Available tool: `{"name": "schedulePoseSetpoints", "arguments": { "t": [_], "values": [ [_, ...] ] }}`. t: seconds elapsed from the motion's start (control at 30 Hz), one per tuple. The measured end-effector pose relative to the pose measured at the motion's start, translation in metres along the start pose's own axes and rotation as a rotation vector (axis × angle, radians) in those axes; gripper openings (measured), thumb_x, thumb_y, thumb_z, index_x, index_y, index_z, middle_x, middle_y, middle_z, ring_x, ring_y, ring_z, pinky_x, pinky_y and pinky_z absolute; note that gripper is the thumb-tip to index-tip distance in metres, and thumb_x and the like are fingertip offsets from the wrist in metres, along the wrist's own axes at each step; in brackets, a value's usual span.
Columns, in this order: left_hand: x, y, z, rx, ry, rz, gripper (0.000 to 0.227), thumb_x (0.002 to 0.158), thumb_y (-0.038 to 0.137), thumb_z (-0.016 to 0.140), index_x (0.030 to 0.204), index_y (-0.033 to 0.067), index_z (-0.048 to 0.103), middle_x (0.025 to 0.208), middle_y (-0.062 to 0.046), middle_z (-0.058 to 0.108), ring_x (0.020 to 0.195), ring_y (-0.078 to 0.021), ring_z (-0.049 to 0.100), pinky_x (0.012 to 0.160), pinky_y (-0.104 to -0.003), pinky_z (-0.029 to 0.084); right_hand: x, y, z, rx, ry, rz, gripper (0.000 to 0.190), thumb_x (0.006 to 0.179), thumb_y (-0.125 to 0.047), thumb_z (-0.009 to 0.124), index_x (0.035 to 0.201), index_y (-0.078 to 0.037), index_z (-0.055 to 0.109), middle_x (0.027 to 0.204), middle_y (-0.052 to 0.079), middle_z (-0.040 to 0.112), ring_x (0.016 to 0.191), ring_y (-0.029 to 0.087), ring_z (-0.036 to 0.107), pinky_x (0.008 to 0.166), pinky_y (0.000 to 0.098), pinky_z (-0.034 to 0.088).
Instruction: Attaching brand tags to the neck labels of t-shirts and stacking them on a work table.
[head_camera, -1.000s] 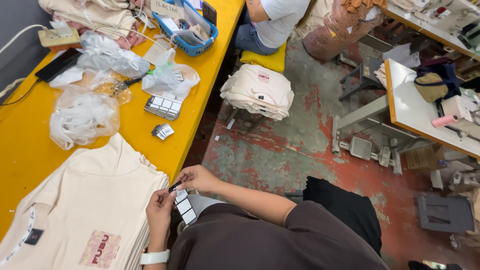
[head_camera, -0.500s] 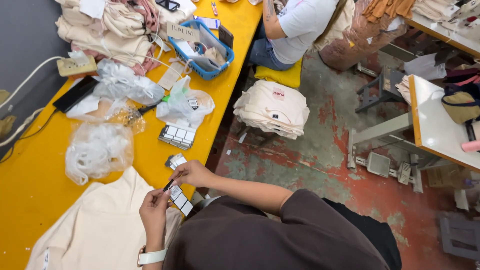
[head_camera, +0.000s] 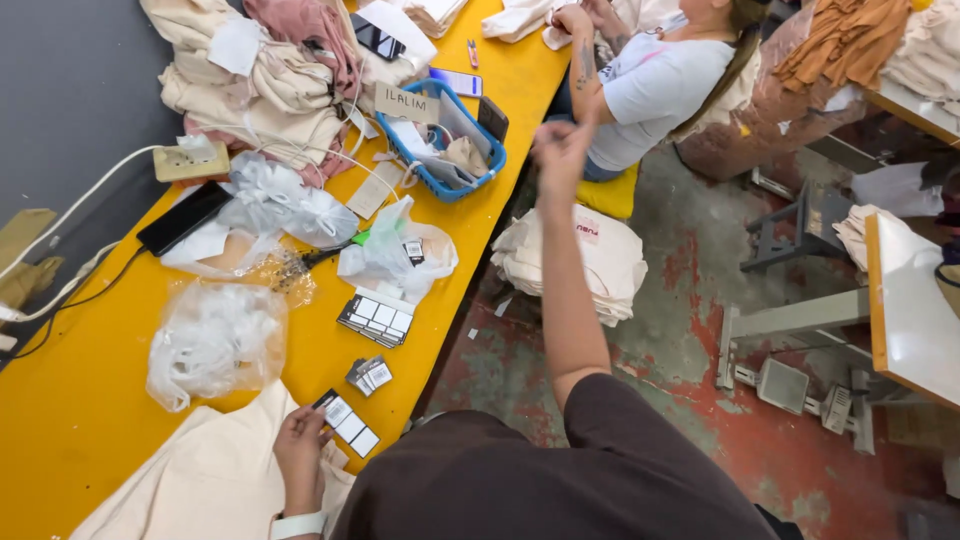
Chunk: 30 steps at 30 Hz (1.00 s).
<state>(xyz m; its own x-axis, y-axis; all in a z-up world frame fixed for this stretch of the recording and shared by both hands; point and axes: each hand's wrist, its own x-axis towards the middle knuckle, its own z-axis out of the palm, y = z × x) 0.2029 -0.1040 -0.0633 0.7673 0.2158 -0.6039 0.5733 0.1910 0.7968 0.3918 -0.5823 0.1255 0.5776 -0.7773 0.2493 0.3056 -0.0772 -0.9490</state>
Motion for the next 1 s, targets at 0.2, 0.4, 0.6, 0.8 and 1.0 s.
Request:
{"name": "schedulePoseSetpoints", "arguments": {
  "t": [0.2, 0.4, 0.6, 0.8, 1.0],
  "values": [
    [0.074, -0.080, -0.043, -0.412, -0.106, -0.021, 0.022, 0.094, 0.006, 0.069, 0.116, 0.0059, 0.066, 0.112, -0.011, 0.072, 0.102, -0.0198, 0.069, 0.084, -0.030, 0.057, 0.042, 0.054, -0.017, -0.044, -0.190, -0.145, 0.041, 0.098, -0.009, 0.072, 0.138, -0.014, 0.064, 0.097, -0.002, 0.060, 0.069, 0.004, 0.053, 0.059, 0.0171, 0.045],
    [0.041, -0.053, -0.029, -0.248, 0.011, -0.040, 0.011, 0.099, 0.009, 0.069, 0.108, 0.0083, 0.063, 0.088, -0.001, 0.060, 0.081, -0.0156, 0.070, 0.067, -0.026, 0.064, -0.036, 0.223, 0.043, -0.370, -0.540, 0.246, 0.014, 0.090, -0.017, 0.079, 0.105, -0.017, 0.079, 0.085, 0.003, 0.073, 0.068, 0.011, 0.071, 0.061, 0.0214, 0.052],
    [0.034, -0.058, -0.033, -0.250, 0.031, -0.044, 0.007, 0.100, 0.010, 0.068, 0.106, 0.0091, 0.065, 0.086, 0.001, 0.061, 0.081, -0.0130, 0.069, 0.066, -0.023, 0.063, -0.089, 0.229, 0.119, -0.552, -0.667, 0.164, 0.011, 0.084, -0.018, 0.084, 0.095, -0.019, 0.082, 0.078, 0.000, 0.074, 0.064, 0.012, 0.074, 0.060, 0.0238, 0.056],
    [0.039, -0.038, -0.027, -0.158, 0.000, -0.147, 0.009, 0.098, 0.010, 0.069, 0.097, 0.0118, 0.061, 0.091, -0.002, 0.058, 0.084, -0.0121, 0.059, 0.072, -0.027, 0.058, -0.064, 0.216, 0.101, -0.692, -0.758, 0.134, 0.012, 0.088, -0.006, 0.063, 0.083, -0.013, 0.070, 0.073, -0.001, 0.073, 0.071, 0.013, 0.069, 0.070, 0.0320, 0.055],
    [0.066, -0.063, -0.047, -0.100, -0.015, -0.139, 0.017, 0.094, 0.004, 0.064, 0.110, 0.0006, 0.069, 0.100, -0.014, 0.070, 0.092, -0.0209, 0.065, 0.070, -0.034, 0.053, -0.064, 0.361, 0.002, -1.024, -0.981, 0.146, 0.029, 0.073, -0.021, 0.058, 0.091, -0.019, 0.080, 0.090, 0.004, 0.079, 0.087, 0.025, 0.074, 0.080, 0.0381, 0.052]
  ]
}}
